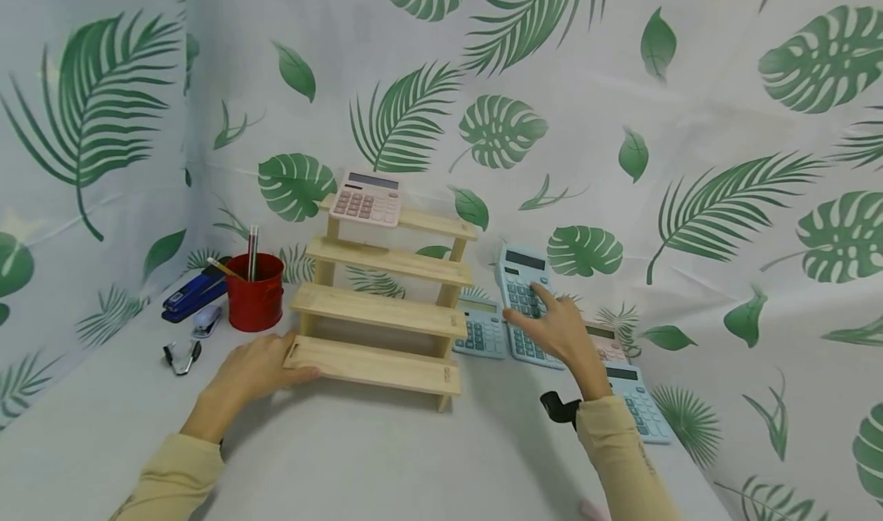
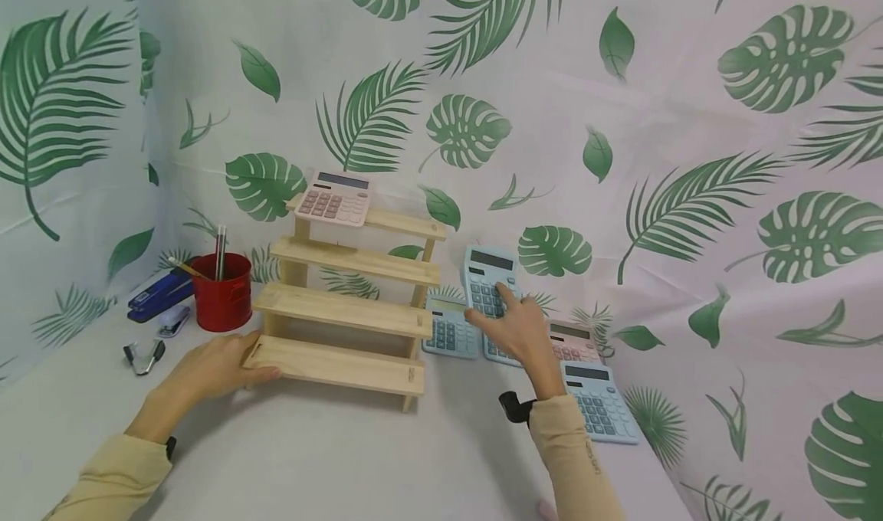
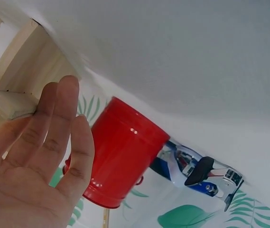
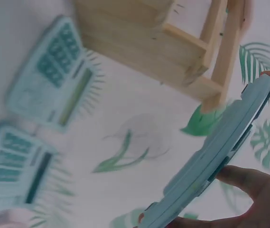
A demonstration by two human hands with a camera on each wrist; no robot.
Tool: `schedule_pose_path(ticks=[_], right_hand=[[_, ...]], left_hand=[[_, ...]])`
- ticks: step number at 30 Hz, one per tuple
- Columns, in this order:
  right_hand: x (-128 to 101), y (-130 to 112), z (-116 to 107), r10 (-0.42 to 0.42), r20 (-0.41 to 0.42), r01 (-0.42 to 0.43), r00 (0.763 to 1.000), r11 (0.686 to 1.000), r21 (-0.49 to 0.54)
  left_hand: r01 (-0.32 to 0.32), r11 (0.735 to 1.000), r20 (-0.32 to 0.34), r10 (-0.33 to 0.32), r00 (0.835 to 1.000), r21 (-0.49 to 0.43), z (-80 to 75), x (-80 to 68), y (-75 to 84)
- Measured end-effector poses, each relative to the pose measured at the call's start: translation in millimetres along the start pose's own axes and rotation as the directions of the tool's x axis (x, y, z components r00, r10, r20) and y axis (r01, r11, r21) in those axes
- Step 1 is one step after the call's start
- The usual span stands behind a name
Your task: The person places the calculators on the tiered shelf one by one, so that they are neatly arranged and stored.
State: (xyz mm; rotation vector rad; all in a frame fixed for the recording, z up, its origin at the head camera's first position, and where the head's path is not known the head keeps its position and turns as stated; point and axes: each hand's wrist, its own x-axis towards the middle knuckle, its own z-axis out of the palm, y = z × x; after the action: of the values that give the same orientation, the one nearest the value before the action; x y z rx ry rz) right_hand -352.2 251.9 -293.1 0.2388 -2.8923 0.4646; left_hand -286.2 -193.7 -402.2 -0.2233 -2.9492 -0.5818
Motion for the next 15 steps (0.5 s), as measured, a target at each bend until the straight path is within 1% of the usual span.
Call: schedule_pose_path(ticks=[3, 5, 9, 15], right_hand=[[23.1, -19.2, -5.1, -0.050, -0.012, 0.050, 0.999, 0.999, -0.002], [37.6, -32.6, -8.1, -0.067, -0.009, 0.067, 0.998, 0.998, -0.001], [65.1, -58.8, -9.7, -0.081, -0.003, 0.081, 0.997, 0.997, -0.002], [100.1, -89.9, -1.6, -0.088, -0.019, 0.087, 0.996, 0.996, -0.021]], left_hand=[[0.005, 1.000, 0.003, -0.005, 1.000, -0.003, -0.5, -1.1, -0.9], [0.002, 1.000, -0.002, -0.002, 1.000, -0.004, -1.2, -1.9, -1.0], [-0.002, 1.000, -0.004, 0.002, 1.000, -0.008, -1.6, -2.9, -1.4], [0.001, 1.000, -0.006, -0.001, 1.000, -0.017, -0.5, -1.9, -1.4]])
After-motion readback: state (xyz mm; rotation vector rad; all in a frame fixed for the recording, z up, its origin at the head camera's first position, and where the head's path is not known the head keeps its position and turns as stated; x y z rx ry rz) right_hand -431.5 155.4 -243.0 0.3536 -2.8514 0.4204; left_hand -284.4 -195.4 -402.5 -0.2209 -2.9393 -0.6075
